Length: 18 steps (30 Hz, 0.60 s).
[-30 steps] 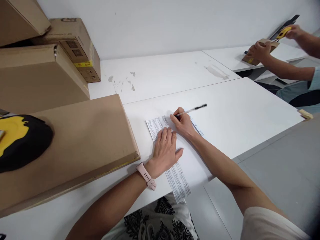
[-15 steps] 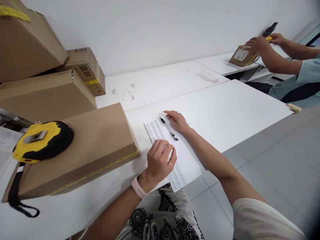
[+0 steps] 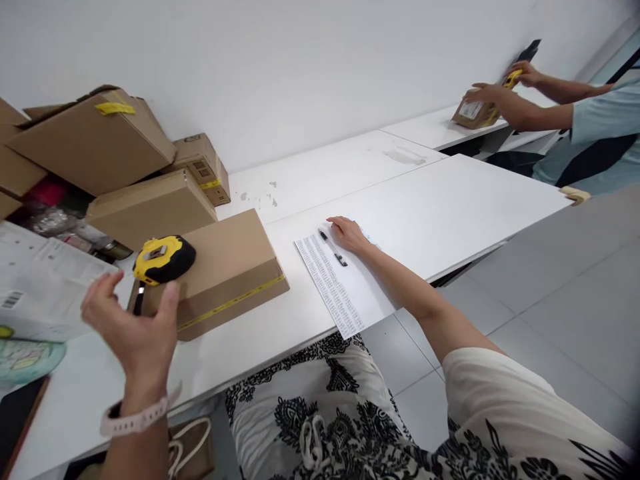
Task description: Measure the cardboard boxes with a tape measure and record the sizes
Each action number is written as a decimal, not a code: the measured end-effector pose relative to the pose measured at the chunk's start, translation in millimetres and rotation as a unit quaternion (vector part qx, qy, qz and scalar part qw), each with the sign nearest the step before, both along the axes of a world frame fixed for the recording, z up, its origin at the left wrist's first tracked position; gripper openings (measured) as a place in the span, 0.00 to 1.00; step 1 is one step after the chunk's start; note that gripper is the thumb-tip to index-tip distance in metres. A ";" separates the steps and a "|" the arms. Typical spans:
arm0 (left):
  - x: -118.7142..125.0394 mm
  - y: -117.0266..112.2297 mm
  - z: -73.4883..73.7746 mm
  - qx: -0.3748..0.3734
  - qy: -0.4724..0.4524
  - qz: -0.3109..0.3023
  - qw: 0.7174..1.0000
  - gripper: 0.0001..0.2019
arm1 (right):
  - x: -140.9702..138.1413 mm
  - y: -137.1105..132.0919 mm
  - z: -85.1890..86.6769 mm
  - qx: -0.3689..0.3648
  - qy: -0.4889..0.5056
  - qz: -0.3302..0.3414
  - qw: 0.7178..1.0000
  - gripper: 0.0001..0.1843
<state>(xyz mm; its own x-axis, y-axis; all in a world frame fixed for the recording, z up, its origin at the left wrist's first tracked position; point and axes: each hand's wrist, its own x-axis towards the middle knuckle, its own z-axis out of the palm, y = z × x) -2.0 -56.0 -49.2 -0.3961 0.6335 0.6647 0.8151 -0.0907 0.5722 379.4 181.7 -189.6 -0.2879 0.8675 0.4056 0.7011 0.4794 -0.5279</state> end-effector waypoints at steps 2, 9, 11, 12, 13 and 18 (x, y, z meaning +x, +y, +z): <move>-8.8 14.8 13.0 -0.038 0.011 0.020 0.999 0.47 | -0.9 -2.2 1.9 -0.002 0.000 -0.002 1.000 0.25; 2.6 35.8 35.4 -0.166 -0.006 0.030 0.986 0.55 | -5.1 -2.0 17.9 -0.085 0.012 -0.047 0.995 0.24; 3.6 39.8 38.4 -0.182 0.006 0.034 0.983 0.55 | -10.9 0.0 32.9 -0.099 0.012 -0.055 0.994 0.24; 2.8 42.5 39.0 -0.188 0.011 0.035 0.981 0.55 | -15.8 0.6 43.2 -0.098 0.020 -0.055 0.993 0.24; 1.2 45.8 39.1 -0.192 0.015 0.036 0.981 0.54 | -22.4 0.4 55.1 -0.089 0.034 -0.053 0.994 0.24; -11.8 63.6 32.6 -0.132 -0.003 0.052 0.990 0.44 | -82.0 -12.0 127.9 0.013 0.160 0.090 0.983 0.22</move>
